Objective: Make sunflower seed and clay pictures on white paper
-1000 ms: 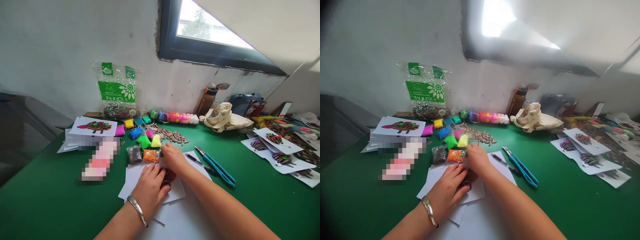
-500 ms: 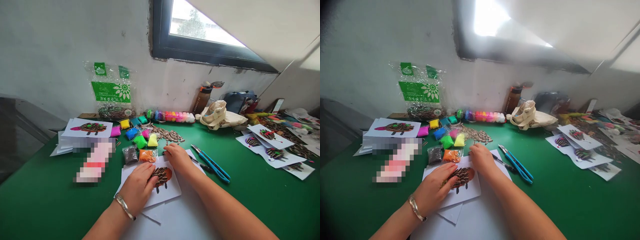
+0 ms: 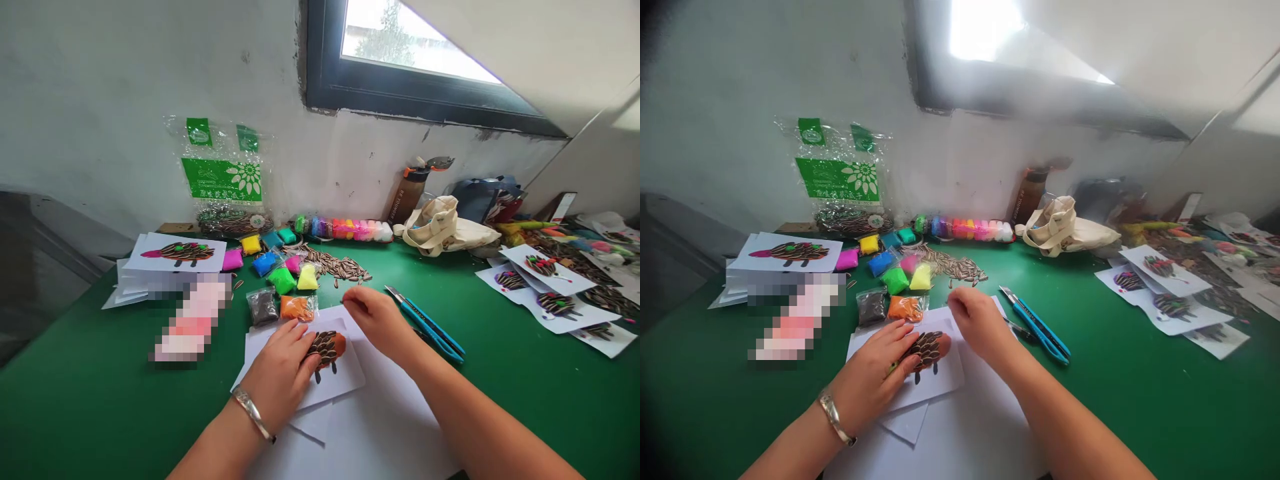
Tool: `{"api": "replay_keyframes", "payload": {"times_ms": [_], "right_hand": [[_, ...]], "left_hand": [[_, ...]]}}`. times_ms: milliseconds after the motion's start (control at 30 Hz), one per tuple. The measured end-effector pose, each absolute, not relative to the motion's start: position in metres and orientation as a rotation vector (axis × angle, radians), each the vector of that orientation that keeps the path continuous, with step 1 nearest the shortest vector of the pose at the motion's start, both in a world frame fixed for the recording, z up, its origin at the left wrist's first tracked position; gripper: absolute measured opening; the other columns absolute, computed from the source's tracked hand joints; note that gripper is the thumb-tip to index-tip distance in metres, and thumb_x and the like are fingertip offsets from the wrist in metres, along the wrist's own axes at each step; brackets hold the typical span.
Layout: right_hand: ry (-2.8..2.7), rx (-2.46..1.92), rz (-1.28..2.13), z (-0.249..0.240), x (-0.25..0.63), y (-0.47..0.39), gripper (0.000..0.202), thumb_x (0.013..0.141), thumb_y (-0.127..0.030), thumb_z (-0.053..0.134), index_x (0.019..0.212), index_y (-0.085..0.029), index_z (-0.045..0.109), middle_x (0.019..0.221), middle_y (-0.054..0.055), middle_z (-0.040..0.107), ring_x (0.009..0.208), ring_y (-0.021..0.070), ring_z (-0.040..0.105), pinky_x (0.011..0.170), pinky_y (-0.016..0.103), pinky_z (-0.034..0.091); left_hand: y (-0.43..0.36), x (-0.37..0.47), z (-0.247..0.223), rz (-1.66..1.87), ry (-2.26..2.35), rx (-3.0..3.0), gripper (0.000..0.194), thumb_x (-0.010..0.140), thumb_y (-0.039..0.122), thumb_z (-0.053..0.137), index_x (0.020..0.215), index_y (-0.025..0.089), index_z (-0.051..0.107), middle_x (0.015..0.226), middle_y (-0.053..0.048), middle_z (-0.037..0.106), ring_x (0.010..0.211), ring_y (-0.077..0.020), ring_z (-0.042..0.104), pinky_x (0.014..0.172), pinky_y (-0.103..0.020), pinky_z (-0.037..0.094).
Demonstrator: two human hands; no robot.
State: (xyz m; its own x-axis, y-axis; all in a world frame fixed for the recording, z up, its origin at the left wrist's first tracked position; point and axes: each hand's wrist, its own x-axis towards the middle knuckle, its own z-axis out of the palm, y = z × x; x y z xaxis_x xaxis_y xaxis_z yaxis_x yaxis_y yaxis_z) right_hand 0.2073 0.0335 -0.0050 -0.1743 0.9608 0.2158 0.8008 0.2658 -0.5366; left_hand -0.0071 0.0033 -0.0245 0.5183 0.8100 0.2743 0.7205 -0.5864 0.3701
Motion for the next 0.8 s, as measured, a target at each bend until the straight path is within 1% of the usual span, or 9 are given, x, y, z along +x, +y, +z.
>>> {"api": "replay_keyframes", "payload": {"times_ms": [100, 233, 367, 533, 600, 667, 733, 800], "right_hand": [[-1.898, -1.51, 0.724, -0.007, 0.209, 0.015, 0.015, 0.086, -0.019, 0.048, 0.082, -0.02, 0.062, 0.074, -0.002, 0.063, 0.069, 0.013, 0.055, 0.062, 0.021, 0.04], [-1.825, -1.499, 0.863, -0.019, 0.204, 0.007, 0.02, 0.085, -0.017, 0.046, 0.087, -0.02, 0.065, 0.081, 0.0, 0.066, 0.075, 0.0146, 0.058, 0.068, 0.023, 0.042], [-1.813, -1.487, 0.903, -0.026, 0.203, 0.012, 0.022, 0.083, -0.016, 0.045, 0.088, -0.02, 0.066, 0.083, 0.001, 0.068, 0.076, 0.0153, 0.06, 0.07, 0.024, 0.043], [-1.788, -1.501, 0.884, -0.021, 0.199, 0.013, 0.028, 0.079, -0.013, 0.045, 0.094, -0.019, 0.069, 0.093, 0.004, 0.069, 0.086, 0.0163, 0.061, 0.078, 0.025, 0.043], [-1.873, -1.516, 0.852, -0.014, 0.192, 0.011, 0.032, 0.076, -0.01, 0.045, 0.092, -0.02, 0.07, 0.088, 0.003, 0.068, 0.083, 0.0157, 0.06, 0.074, 0.023, 0.041], [-2.023, -1.531, 0.818, -0.007, 0.183, 0.01, 0.031, 0.073, -0.009, 0.045, 0.086, -0.021, 0.07, 0.078, 0.002, 0.064, 0.075, 0.0143, 0.057, 0.066, 0.022, 0.038], [-2.145, -1.561, 0.779, -0.001, 0.173, 0.009, 0.027, 0.074, -0.011, 0.044, 0.081, -0.021, 0.069, 0.073, 0.001, 0.06, 0.07, 0.0133, 0.054, 0.063, 0.021, 0.034], [-2.205, -1.612, 0.739, 0.001, 0.165, 0.009, 0.025, 0.075, -0.013, 0.044, 0.079, -0.02, 0.067, 0.073, 0.001, 0.059, 0.069, 0.0129, 0.052, 0.061, 0.021, 0.031]], "left_hand": [[0.006, -0.011, -0.021, 0.666, 1.341, 2.546, 0.034, 0.089, 0.021, 0.04, 0.11, 0.014, 0.066, 0.114, -0.01, 0.067, 0.111, -0.0261, 0.057, 0.097, -0.045, 0.048], [0.013, -0.017, -0.019, 0.66, 1.39, 2.463, 0.035, 0.087, 0.017, 0.039, 0.106, 0.016, 0.068, 0.105, -0.007, 0.071, 0.098, -0.0224, 0.063, 0.088, -0.04, 0.053], [0.017, -0.019, -0.02, 0.539, 1.411, 2.4, 0.036, 0.084, 0.014, 0.041, 0.105, 0.019, 0.069, 0.105, -0.006, 0.071, 0.095, -0.0214, 0.064, 0.085, -0.037, 0.054], [0.013, -0.017, -0.017, 0.434, 1.404, 2.403, 0.038, 0.084, 0.01, 0.041, 0.11, 0.016, 0.067, 0.108, -0.009, 0.069, 0.099, -0.0228, 0.062, 0.089, -0.038, 0.051], [0.01, -0.018, -0.012, 0.386, 1.437, 2.412, 0.04, 0.082, 0.006, 0.041, 0.112, 0.015, 0.066, 0.109, -0.009, 0.068, 0.099, -0.0241, 0.06, 0.089, -0.039, 0.05], [0.007, -0.018, -0.006, 0.313, 1.466, 2.411, 0.042, 0.08, 0.004, 0.041, 0.11, 0.016, 0.067, 0.109, -0.01, 0.067, 0.1, -0.025, 0.059, 0.088, -0.04, 0.049], [0.005, -0.017, -0.001, 0.226, 1.476, 2.39, 0.042, 0.079, 0.001, 0.04, 0.105, 0.018, 0.069, 0.107, -0.009, 0.067, 0.1, -0.0249, 0.058, 0.087, -0.038, 0.049], [0.003, -0.016, 0.002, 0.158, 1.467, 2.368, 0.041, 0.079, 0.0, 0.04, 0.101, 0.019, 0.069, 0.103, -0.008, 0.067, 0.1, -0.0241, 0.057, 0.087, -0.037, 0.048]]}}
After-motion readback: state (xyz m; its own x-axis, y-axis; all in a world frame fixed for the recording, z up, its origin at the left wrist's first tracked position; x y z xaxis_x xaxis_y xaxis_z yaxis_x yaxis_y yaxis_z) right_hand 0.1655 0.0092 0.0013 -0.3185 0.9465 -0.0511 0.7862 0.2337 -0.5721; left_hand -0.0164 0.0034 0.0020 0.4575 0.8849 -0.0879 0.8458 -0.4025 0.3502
